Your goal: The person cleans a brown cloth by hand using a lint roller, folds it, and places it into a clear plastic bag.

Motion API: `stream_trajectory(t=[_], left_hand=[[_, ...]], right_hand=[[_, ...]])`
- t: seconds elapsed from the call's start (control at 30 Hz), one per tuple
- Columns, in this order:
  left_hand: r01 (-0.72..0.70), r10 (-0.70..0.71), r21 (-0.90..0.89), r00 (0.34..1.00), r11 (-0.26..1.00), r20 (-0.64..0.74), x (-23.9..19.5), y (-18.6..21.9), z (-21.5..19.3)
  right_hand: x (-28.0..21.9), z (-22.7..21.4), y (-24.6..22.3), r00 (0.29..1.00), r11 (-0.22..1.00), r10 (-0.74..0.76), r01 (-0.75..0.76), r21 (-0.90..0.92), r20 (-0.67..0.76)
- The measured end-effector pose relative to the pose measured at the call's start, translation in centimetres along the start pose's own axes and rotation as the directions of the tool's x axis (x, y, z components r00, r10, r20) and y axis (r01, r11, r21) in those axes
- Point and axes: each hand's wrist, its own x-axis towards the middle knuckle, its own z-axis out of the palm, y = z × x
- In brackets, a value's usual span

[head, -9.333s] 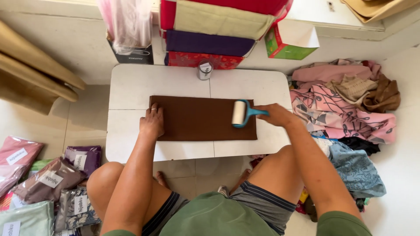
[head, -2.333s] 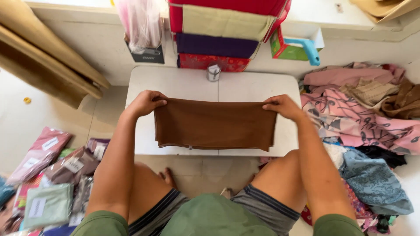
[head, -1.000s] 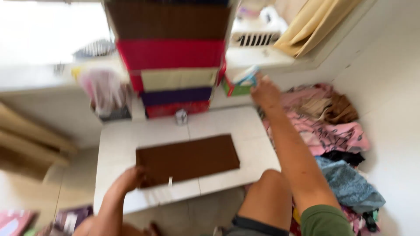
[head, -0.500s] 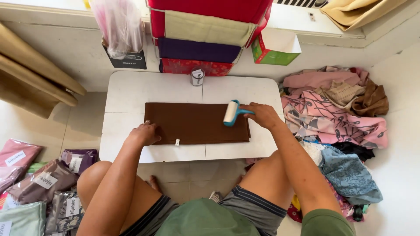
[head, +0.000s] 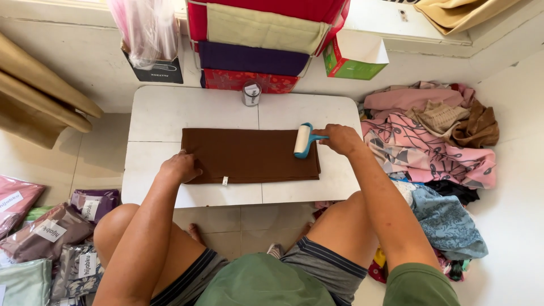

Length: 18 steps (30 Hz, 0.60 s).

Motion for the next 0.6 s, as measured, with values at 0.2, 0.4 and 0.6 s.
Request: stream_trajectory(t=[0.2, 0.4, 0.6], left_hand=[[0.013, -0.013, -0.026, 1.000, 1.000, -0.010, 1.3, -1.0, 1.4], [0.061, -0.063, -0.048, 0.997, 0.997, -0.034, 1.1, -1.9, 1.6], [0.076, -0.081, -0.058, 0.993, 0.995, -0.087, 2.1, -2.7, 2.7]], right_hand=[[0.4, -0.9, 1.6, 0.996, 0.998, 0.065, -0.064, -0.007, 0.068], [0.9, -2.5, -2.2, 0.995, 0.990, -0.089, 0.083, -0.112, -0.051], [0.5, -2.4, -7.4, 0.983, 0.983, -0.183, 0.183, 0.029, 0.005]])
